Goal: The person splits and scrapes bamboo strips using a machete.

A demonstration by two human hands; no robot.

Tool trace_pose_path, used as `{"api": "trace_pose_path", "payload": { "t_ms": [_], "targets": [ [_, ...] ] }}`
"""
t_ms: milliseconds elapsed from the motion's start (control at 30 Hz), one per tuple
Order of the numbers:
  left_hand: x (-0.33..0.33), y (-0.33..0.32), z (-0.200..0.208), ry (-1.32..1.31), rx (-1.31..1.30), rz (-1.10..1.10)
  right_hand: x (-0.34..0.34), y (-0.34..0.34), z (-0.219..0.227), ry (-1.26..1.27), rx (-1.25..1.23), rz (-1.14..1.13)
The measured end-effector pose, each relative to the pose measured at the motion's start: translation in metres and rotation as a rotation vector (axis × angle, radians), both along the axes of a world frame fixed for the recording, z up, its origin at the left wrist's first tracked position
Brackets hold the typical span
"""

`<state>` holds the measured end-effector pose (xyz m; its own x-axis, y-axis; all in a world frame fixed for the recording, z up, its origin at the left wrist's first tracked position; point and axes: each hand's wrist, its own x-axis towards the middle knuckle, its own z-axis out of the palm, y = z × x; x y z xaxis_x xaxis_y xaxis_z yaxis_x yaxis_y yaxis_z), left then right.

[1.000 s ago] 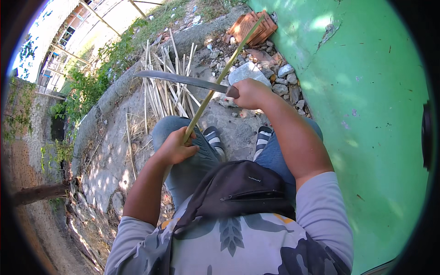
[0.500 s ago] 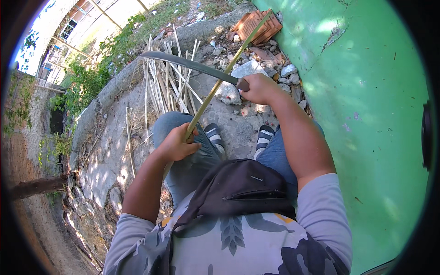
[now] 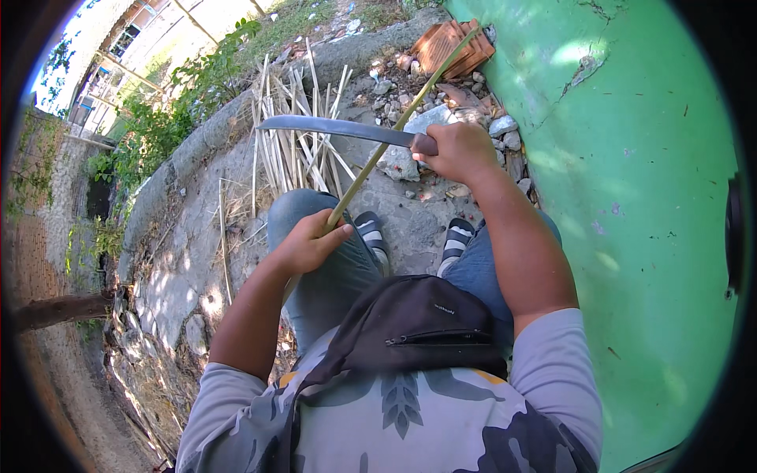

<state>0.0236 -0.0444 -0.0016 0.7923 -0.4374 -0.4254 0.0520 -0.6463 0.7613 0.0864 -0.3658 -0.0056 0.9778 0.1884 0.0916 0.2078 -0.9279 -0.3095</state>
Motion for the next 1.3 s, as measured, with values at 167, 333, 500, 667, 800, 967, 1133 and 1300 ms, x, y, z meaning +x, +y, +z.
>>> {"api": "trace_pose_path", "payload": {
  "t_ms": [167,333,500,667,800,967,1133,1300],
  "targets": [
    [0.004,0.0,0.008,0.205,-0.08,0.109,0.001,-0.005,-0.005,0.06,0.15,0.012],
    [0.002,0.006,0.011,0.236,-0.2,0.141,-0.003,-0.002,-0.001,0.052,0.367,0.157],
    [0.003,0.006,0.023,0.261,-0.237,0.232,-0.005,0.006,-0.004,-0.043,0.427,0.235],
    [0.003,0.012,0.005,0.08,-0.248,0.257,-0.007,0.014,-0.007,-0.216,0.332,0.306],
    [-0.002,0.01,0.003,0.058,-0.253,0.277,-0.005,0.015,-0.013,-0.27,0.276,0.315],
    [0.0,0.015,-0.014,-0.005,-0.323,0.293,0.0,0.026,-0.019,-0.287,0.252,0.289],
    [-0.003,0.013,-0.015,-0.069,-0.27,0.3,-0.004,0.033,-0.017,-0.25,0.185,0.3],
    [0.002,0.016,-0.023,-0.087,-0.248,0.277,-0.003,0.031,-0.012,-0.181,0.184,0.25]
  ]
}}
